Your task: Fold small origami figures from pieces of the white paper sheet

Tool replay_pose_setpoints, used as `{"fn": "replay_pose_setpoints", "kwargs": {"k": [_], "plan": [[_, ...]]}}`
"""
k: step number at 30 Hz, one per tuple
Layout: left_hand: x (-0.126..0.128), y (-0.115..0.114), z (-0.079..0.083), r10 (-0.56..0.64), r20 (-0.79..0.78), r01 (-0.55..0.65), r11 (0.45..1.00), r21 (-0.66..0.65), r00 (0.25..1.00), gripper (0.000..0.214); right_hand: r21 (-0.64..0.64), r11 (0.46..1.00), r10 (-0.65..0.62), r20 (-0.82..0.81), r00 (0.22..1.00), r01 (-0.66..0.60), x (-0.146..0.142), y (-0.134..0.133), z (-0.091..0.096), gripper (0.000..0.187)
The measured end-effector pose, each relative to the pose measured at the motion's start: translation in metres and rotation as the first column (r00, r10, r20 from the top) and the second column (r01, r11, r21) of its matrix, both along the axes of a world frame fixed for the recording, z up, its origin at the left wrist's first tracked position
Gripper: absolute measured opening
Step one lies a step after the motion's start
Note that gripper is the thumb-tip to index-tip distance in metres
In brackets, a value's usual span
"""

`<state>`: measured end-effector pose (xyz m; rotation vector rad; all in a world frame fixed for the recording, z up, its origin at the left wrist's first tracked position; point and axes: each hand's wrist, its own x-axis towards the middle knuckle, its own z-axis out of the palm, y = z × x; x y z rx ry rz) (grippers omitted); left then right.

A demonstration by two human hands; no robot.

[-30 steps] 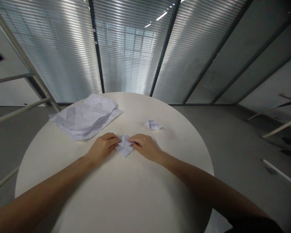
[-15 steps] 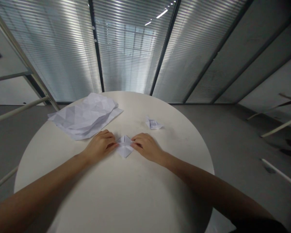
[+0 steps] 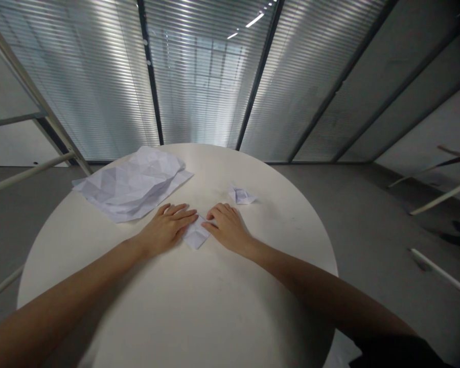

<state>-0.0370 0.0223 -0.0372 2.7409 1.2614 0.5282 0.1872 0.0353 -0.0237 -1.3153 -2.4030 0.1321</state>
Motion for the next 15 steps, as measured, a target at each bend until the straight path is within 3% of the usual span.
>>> {"fn": "replay_pose_setpoints", "kwargs": {"k": [7,15], "plan": [[-0.003,0.004,-0.006,0.063,-0.035,-0.064,0.997,-0.043,0.997,0.041,-0.126,0.992,-0.006,-0.024,1.0,0.003,-0.004,-0.005,0.004,0.029],[-0.004,0.001,-0.004,0.151,0.132,-0.146,0.988,-0.042,0.98,0.044,-0.35,0.935,-0.099,-0.092,0.991,0.061,-0.013,0.012,0.008,0.031]]}}
